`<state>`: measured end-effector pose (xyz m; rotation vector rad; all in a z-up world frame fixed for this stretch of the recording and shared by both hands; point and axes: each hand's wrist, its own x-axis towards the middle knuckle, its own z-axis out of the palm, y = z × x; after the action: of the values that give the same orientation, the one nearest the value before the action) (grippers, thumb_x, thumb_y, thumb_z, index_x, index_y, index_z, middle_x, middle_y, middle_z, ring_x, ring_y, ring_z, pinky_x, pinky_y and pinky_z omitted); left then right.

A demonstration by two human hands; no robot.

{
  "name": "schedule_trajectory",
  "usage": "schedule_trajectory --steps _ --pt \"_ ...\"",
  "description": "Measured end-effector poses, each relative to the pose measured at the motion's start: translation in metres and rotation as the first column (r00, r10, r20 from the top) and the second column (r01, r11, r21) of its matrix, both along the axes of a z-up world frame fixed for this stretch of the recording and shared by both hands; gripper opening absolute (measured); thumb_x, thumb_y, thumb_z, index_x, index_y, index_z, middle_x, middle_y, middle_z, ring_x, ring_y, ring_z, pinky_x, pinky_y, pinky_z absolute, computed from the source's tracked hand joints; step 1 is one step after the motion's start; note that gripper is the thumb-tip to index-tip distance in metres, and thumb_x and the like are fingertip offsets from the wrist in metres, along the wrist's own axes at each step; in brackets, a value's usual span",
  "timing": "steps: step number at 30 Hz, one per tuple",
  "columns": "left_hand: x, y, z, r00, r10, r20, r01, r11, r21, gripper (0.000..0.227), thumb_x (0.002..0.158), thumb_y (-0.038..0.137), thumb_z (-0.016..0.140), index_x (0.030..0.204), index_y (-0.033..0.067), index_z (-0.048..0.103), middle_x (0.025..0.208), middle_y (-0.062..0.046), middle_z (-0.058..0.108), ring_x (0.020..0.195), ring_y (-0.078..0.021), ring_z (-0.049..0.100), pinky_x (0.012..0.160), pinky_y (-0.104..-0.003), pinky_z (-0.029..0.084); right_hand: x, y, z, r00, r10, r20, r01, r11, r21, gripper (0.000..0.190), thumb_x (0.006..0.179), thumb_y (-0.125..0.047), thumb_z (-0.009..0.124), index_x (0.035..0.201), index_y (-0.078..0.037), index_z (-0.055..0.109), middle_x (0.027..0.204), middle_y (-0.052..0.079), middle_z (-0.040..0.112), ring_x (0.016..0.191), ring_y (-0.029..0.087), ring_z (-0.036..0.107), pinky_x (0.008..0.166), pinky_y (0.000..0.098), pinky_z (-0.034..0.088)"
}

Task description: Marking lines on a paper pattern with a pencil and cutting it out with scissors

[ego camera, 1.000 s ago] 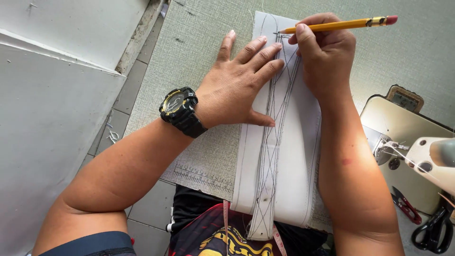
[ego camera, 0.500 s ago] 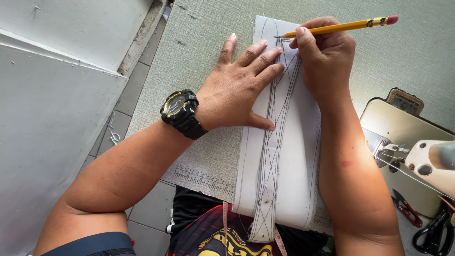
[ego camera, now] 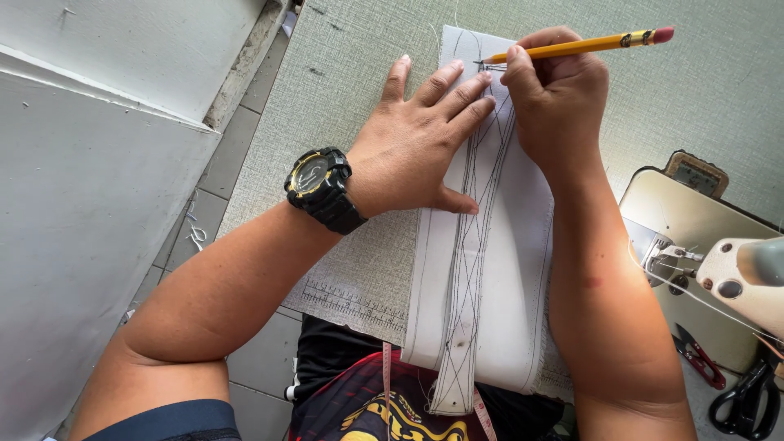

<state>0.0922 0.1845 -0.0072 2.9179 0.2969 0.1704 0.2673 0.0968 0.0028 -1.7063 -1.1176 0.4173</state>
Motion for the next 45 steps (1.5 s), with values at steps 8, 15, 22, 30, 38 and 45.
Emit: schedule_trajectory --steps 8,15,22,30,38,45 --pt "0.001 0.000 0.001 1.000 0.008 -0.008 -0.008 1.000 -0.014 0.127 0.061 0.098 0.071 0.152 0.0147 0.044 0.163 -0.007 0.036 0.150 -0.0305 0.028 0.112 -0.072 0.017 0.014 -0.015 0.002 0.966 -0.146 0.212 0.166 0.983 -0.080 0.014 0.107 -0.008 0.068 0.093 -0.008 0.065 0.070 -0.002 0.056 0.062 0.009 0.048 0.056 0.0276 0.040" --pt "0.005 0.001 0.007 1.000 -0.003 -0.012 0.003 1.000 -0.002 0.129 0.059 0.101 0.068 0.153 0.0146 0.044 0.162 -0.006 0.036 0.148 -0.0311 0.029 0.110 -0.073 0.018 0.046 -0.050 0.021 0.935 -0.302 0.186 0.290 0.953 0.087 0.010 0.103 0.003 0.058 0.096 -0.003 0.063 0.079 0.011 0.072 0.061 0.012 0.060 0.052 0.0264 0.043" --pt "0.052 0.003 0.022 0.956 -0.121 -0.267 0.129 0.992 0.009 0.142 0.043 0.093 0.090 0.144 0.0033 0.045 0.160 -0.021 0.036 0.144 -0.0368 0.033 0.110 -0.055 0.030 0.013 -0.036 0.013 0.948 -0.232 -0.218 0.237 0.971 -0.001 0.013 0.098 -0.003 0.054 0.103 -0.013 0.058 0.087 0.009 0.071 0.067 0.011 0.064 0.049 0.0208 0.046" --pt "0.060 0.008 0.031 0.934 -0.183 -0.308 0.227 0.967 0.114 0.149 0.041 0.104 0.078 0.150 0.0092 0.043 0.162 -0.009 0.037 0.135 -0.0332 0.038 0.091 -0.055 0.046 0.010 -0.041 0.005 0.953 -0.256 -0.162 0.261 0.965 0.014 0.008 0.091 -0.008 0.054 0.094 -0.008 0.061 0.087 0.011 0.077 0.073 0.013 0.073 0.061 0.0222 0.058" --pt "0.049 0.009 0.031 0.956 -0.171 -0.240 0.190 0.980 0.055 0.138 0.040 0.102 0.079 0.139 0.0105 0.047 0.163 -0.007 0.038 0.131 -0.0308 0.040 0.091 -0.057 0.040 0.008 -0.040 -0.004 0.960 -0.244 -0.140 0.249 0.968 0.019 0.007 0.093 -0.011 0.057 0.093 -0.013 0.063 0.088 0.006 0.078 0.063 0.009 0.061 0.058 0.0234 0.050" --pt "0.048 0.005 0.041 0.945 -0.156 -0.288 0.169 0.985 0.022 0.143 0.043 0.097 0.083 0.146 0.0083 0.040 0.164 -0.007 0.035 0.135 -0.0321 0.037 0.097 -0.063 0.037 -0.012 -0.054 0.012 0.952 -0.253 0.174 0.274 0.956 -0.110 0.006 0.093 -0.020 0.065 0.090 -0.015 0.067 0.074 -0.004 0.066 0.069 0.011 0.057 0.064 0.0300 0.045"
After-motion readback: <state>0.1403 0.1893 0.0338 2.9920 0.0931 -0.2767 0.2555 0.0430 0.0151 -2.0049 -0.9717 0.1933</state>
